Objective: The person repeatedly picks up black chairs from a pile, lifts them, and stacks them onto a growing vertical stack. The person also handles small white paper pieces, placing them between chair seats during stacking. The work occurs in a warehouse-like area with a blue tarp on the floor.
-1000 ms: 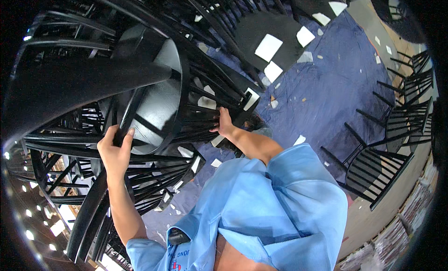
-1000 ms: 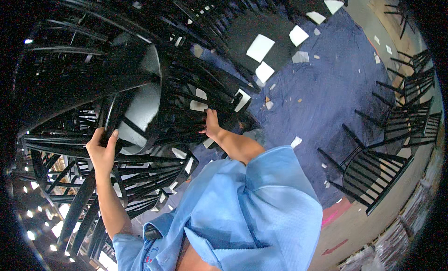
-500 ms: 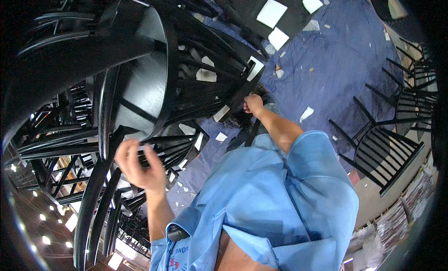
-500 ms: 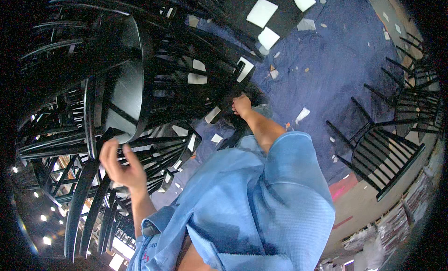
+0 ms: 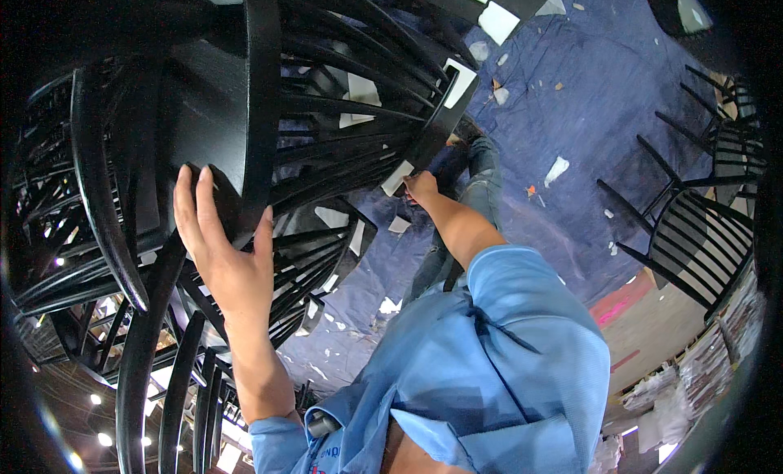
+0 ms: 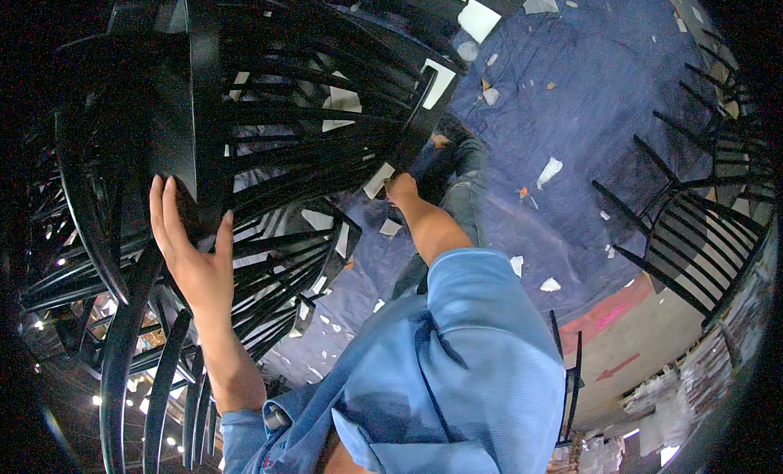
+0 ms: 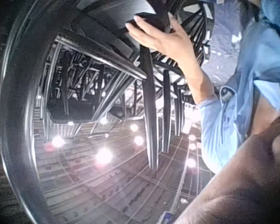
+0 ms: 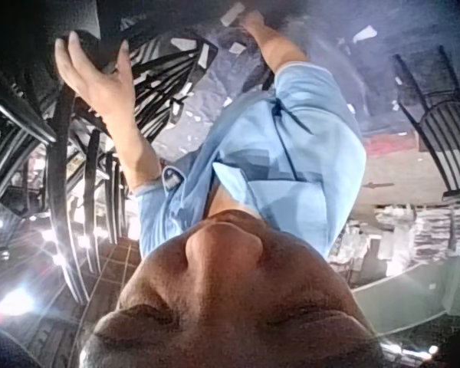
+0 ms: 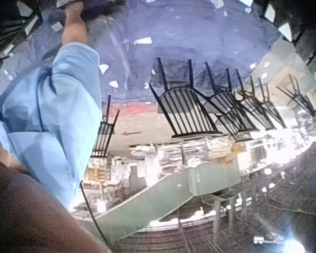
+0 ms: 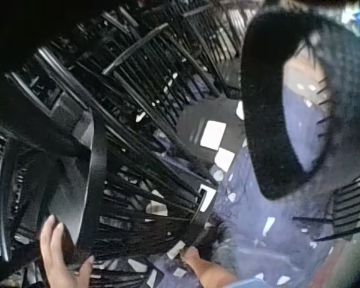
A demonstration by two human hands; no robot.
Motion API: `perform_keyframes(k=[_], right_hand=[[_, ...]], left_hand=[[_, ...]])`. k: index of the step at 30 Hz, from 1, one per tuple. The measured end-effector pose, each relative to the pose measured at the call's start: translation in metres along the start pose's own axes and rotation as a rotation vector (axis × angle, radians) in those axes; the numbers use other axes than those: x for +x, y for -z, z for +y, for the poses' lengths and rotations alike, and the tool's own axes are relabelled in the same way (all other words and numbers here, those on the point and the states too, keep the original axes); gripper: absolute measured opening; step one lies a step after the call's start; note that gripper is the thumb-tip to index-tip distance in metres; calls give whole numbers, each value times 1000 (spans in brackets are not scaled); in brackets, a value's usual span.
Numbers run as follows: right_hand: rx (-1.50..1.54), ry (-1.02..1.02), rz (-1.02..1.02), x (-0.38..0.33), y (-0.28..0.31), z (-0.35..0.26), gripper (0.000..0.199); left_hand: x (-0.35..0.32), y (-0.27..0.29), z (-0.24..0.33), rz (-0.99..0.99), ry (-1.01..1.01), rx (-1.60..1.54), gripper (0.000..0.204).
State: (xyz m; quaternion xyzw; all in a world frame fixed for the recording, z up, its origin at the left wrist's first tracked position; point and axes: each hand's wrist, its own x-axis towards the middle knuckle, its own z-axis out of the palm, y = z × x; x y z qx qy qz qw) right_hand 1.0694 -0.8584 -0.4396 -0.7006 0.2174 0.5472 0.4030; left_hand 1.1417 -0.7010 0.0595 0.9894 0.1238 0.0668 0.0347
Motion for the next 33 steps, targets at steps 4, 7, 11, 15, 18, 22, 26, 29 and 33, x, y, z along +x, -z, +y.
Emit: perform_keyframes(k=[4, 7, 11, 15, 18, 22, 26, 29, 33], right_hand=[[70, -16, -22, 16, -13, 5, 29], [109, -22, -40, 17, -13, -3, 28], [125, -32, -44, 17, -11, -8, 26], [-189, 276, 121, 37, -22, 15, 22], [-331, 371, 136, 26, -17, 7, 22], [-393, 391, 161, 21, -14, 4, 27], [-488, 464, 94, 18, -16, -5, 30], [-517, 529, -7, 2, -15, -16, 25], [-405, 410, 17, 41, -46, 18, 23]], left_hand=[[7, -2, 2, -34, 5, 59, 93], [8, 1, 5, -111, 61, 104, 98], [12, -2, 3, -120, 66, 135, 93], [8, -3, 2, -82, 42, 131, 90], [7, -4, -2, -79, 20, 125, 90], [10, -2, -1, -86, 17, 112, 91], [13, 3, -1, -82, 3, 100, 92], [8, 3, -6, -80, 5, 103, 92], [10, -1, 0, -60, 4, 114, 92]])
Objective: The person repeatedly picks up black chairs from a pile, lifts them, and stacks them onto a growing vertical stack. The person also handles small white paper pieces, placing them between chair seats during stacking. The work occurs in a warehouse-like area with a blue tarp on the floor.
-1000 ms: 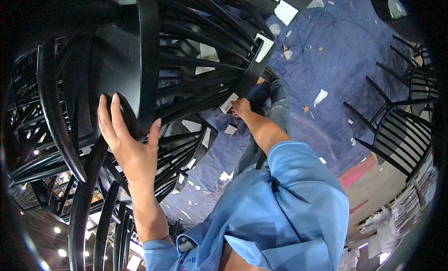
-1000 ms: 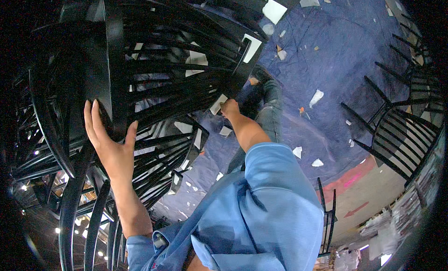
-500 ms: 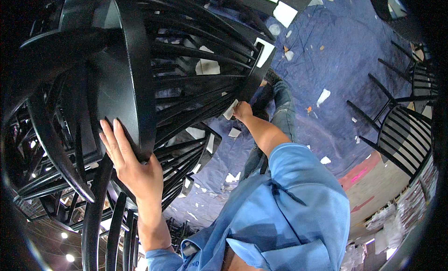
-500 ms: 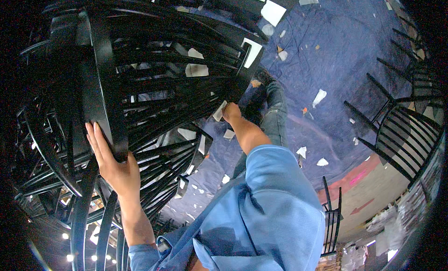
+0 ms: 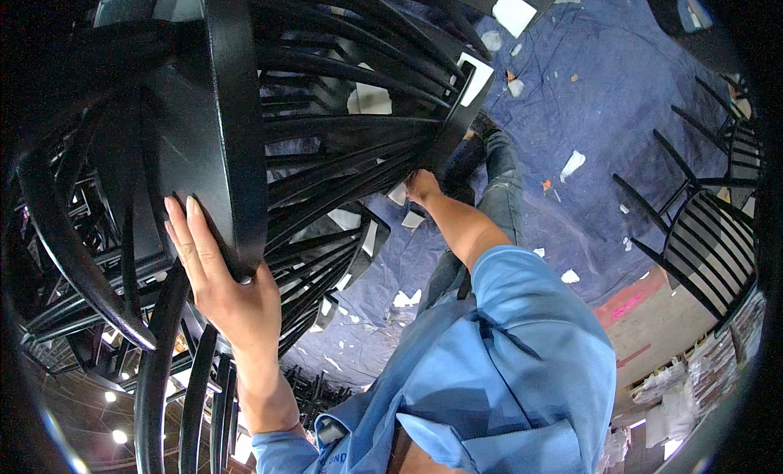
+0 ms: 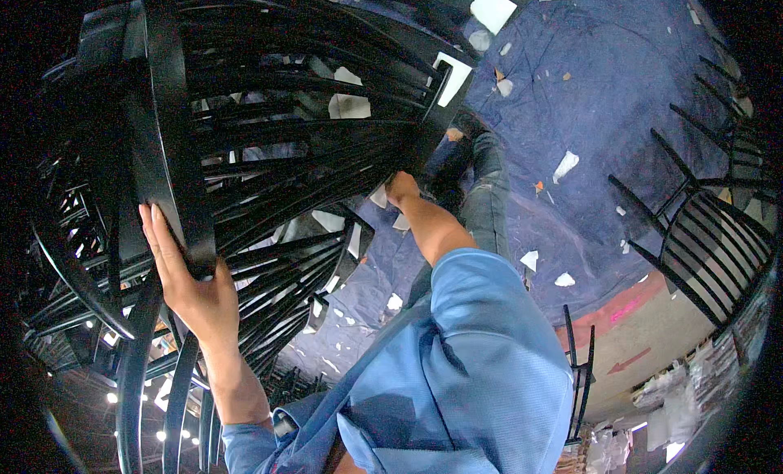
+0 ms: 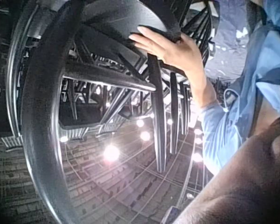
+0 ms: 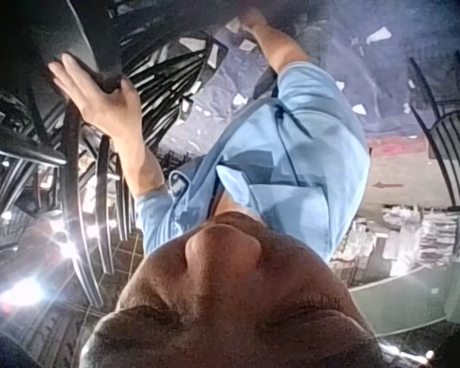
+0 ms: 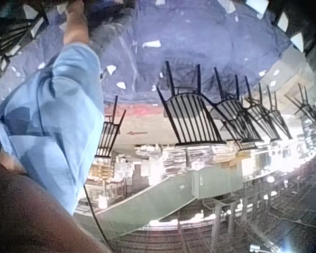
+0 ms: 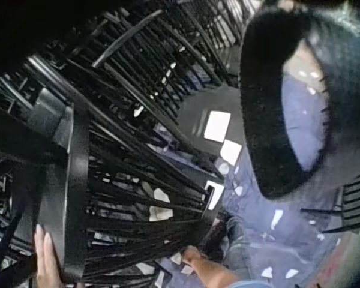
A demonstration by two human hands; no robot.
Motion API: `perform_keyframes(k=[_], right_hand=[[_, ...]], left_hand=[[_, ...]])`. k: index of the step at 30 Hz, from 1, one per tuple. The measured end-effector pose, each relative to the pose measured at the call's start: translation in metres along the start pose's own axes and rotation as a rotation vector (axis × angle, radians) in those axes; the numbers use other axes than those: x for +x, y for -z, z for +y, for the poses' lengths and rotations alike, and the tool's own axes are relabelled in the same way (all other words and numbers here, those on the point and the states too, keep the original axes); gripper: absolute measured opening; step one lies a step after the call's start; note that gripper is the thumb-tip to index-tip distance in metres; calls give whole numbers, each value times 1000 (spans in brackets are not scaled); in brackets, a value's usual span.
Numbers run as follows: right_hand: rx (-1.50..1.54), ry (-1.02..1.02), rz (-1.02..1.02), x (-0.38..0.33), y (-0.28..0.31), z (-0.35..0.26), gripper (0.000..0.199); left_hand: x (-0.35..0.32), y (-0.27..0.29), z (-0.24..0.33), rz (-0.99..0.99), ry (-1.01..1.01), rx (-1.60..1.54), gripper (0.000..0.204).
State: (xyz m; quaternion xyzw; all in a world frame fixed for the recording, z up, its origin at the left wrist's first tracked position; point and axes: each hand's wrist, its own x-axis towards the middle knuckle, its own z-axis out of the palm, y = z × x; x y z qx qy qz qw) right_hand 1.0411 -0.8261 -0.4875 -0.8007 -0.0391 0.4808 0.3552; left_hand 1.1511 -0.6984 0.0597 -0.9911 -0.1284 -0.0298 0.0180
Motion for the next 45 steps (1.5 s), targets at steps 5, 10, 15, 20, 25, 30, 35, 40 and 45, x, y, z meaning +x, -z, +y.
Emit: perform_keyframes(k=[5, 10, 15, 20, 25, 30, 35, 40, 45], right_hand=[[188, -69, -10, 14, -19, 12, 24], [277, -346, -198, -21, 46, -40, 23], [312, -283, 593, 20, 126, 9, 24], [386, -296, 748, 38, 238, -23, 29], [279, -372, 661, 55, 266, -39, 33], [278, -395, 614, 51, 271, -40, 36], [219, -449, 666, 20, 281, -59, 37], [363, -97, 894, 1, 314, -144, 25], [443, 416, 881, -22, 396, -283, 24]], left_hand=[[3, 1, 2, -8, -4, -21, 91], [-2, -2, -2, -10, 10, -9, 90], [1, -1, 4, -6, 16, -18, 86], [-2, -4, -2, -1, 17, -3, 82], [4, -1, 5, -6, 43, -26, 81], [0, 0, 7, 16, 28, -9, 82], [-7, 3, 5, -31, 95, 18, 84], [-47, 13, -7, 121, 93, -244, 67], [-134, -32, -43, 606, 494, -668, 30]])
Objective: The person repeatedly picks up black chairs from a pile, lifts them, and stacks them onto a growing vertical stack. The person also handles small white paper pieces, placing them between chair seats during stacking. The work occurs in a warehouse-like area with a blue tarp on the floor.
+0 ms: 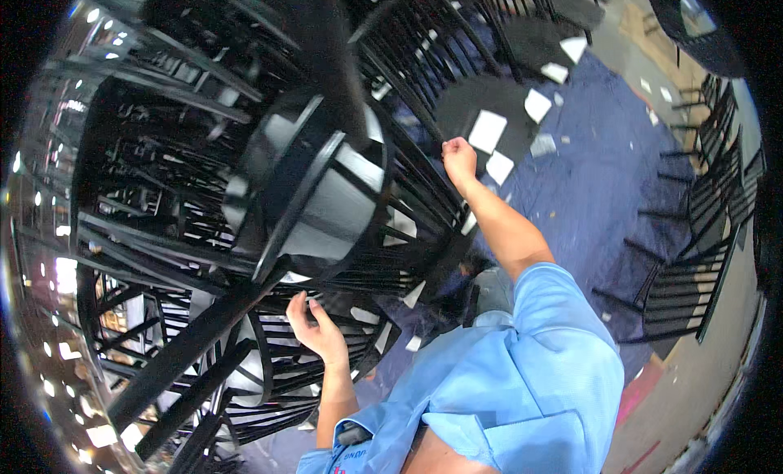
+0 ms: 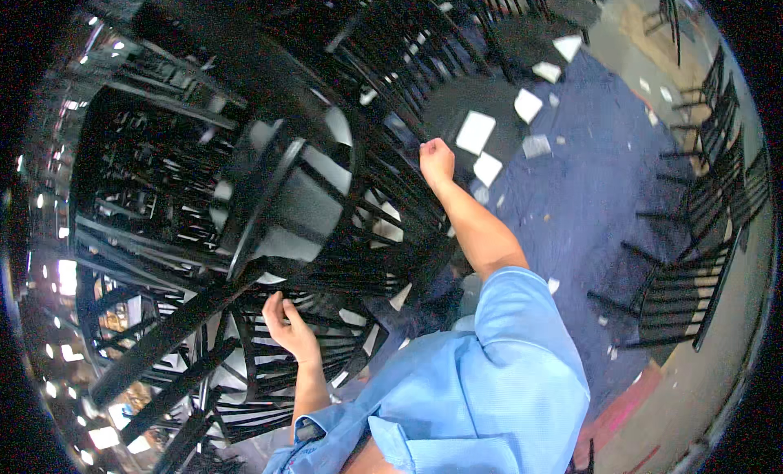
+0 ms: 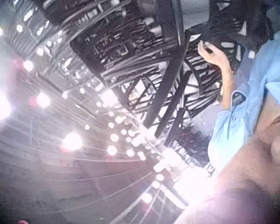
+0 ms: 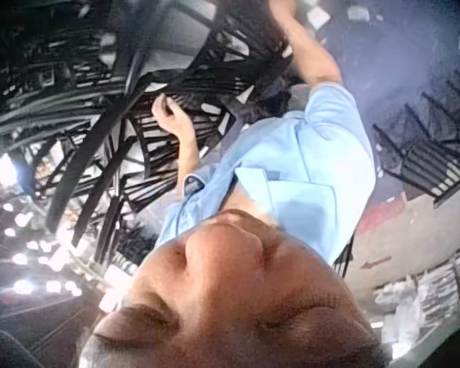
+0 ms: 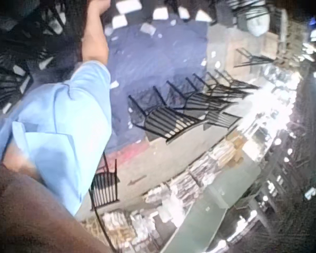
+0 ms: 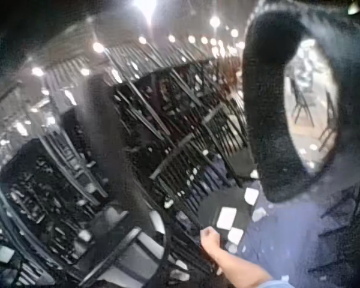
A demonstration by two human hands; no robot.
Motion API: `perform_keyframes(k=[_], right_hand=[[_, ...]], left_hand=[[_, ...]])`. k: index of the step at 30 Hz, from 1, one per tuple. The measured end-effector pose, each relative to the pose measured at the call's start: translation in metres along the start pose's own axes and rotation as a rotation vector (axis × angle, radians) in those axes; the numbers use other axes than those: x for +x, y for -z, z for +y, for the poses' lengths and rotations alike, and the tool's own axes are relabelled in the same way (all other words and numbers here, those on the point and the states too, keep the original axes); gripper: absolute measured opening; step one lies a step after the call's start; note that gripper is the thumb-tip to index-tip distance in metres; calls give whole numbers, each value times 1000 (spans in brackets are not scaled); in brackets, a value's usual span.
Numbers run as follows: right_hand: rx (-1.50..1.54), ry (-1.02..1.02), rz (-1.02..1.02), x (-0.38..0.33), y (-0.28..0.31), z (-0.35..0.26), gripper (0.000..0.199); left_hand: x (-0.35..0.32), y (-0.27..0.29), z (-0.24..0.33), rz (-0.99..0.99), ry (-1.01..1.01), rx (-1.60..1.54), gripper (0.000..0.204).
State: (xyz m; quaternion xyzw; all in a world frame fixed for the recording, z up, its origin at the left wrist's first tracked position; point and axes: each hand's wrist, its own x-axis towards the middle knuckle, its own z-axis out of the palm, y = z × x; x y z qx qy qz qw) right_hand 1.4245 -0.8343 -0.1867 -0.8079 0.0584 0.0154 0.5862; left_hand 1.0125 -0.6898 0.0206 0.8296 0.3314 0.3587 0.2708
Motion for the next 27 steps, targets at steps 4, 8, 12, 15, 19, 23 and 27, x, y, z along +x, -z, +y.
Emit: perform_keyframes(k=[4, 8, 12, 15, 19, 23, 27], right_hand=[[24, 226, -186, 33, -19, -111, 32], [111, 272, -455, 74, -33, -156, 39], [485, -16, -762, 90, -64, -177, 53], [554, -58, -1074, 77, -64, -204, 55], [654, -272, -1145, 82, -67, -203, 67], [470, 0, -1136, 68, -77, -215, 81], [135, 106, -937, 54, -67, -232, 102]], left_hand=[[-9, -4, -51, 147, 521, -418, 41], [20, -27, -72, 189, 696, -772, 44], [48, -41, -96, 252, 729, -1083, 38], [62, -50, -72, 440, 872, -1009, 38], [70, -54, -39, 510, 857, -1142, 43], [66, -59, -49, 520, 820, -1077, 45], [77, -67, -35, 544, 794, -1083, 43]])
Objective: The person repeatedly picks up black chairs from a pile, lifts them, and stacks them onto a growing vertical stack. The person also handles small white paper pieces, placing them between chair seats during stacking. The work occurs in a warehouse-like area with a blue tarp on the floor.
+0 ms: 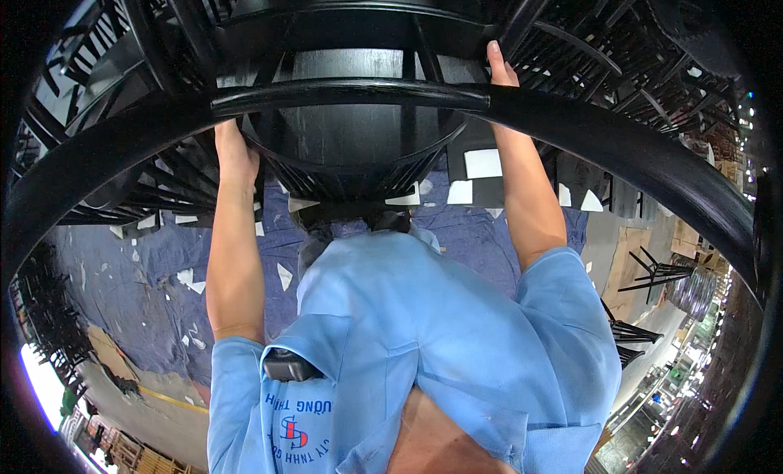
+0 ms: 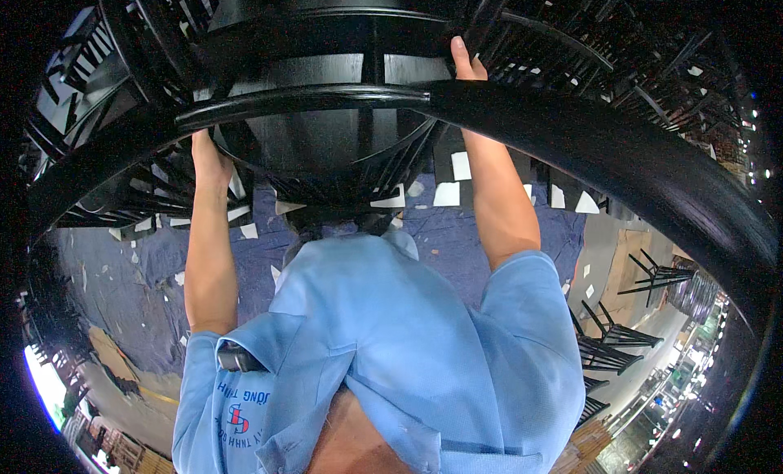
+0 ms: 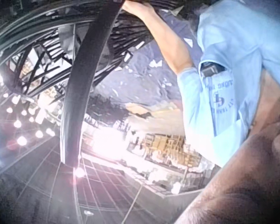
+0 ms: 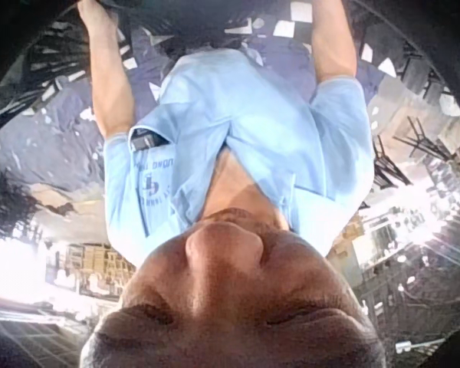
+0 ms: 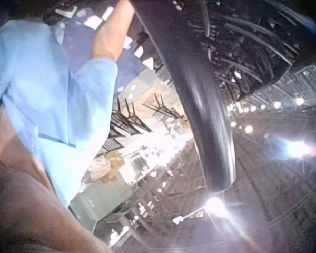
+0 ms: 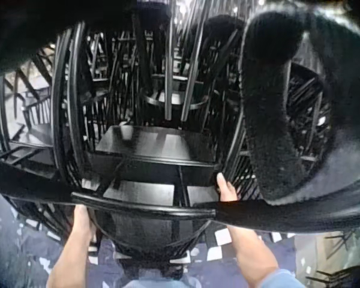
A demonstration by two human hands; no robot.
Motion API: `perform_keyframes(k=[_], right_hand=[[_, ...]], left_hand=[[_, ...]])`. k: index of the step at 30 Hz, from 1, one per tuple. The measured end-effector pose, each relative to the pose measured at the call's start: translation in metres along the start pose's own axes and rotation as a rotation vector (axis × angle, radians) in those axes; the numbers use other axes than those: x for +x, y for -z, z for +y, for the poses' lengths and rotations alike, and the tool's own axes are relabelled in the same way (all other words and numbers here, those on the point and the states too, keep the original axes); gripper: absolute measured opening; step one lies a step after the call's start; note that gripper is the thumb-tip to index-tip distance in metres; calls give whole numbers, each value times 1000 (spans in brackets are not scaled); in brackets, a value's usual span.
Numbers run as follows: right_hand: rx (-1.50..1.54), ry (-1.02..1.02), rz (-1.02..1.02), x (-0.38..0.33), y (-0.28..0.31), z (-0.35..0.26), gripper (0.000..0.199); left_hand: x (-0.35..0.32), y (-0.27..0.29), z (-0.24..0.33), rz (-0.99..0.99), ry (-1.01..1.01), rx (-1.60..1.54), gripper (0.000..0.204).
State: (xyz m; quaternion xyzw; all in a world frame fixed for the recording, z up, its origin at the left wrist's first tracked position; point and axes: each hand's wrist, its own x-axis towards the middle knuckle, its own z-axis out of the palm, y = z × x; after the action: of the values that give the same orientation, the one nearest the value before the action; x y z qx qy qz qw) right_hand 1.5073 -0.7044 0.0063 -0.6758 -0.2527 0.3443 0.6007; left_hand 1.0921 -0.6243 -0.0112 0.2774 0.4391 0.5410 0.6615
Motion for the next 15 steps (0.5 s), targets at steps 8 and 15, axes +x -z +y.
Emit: perform_keyframes(k=[8, 15], right_hand=[[-99, -18, 196, 13, -5, 19, 113], [-140, 137, 180, 15, -3, 24, 97]], left_hand=[[3, 6, -3, 12, -14, -27, 37], [6, 7, -6, 41, -30, -41, 36]])
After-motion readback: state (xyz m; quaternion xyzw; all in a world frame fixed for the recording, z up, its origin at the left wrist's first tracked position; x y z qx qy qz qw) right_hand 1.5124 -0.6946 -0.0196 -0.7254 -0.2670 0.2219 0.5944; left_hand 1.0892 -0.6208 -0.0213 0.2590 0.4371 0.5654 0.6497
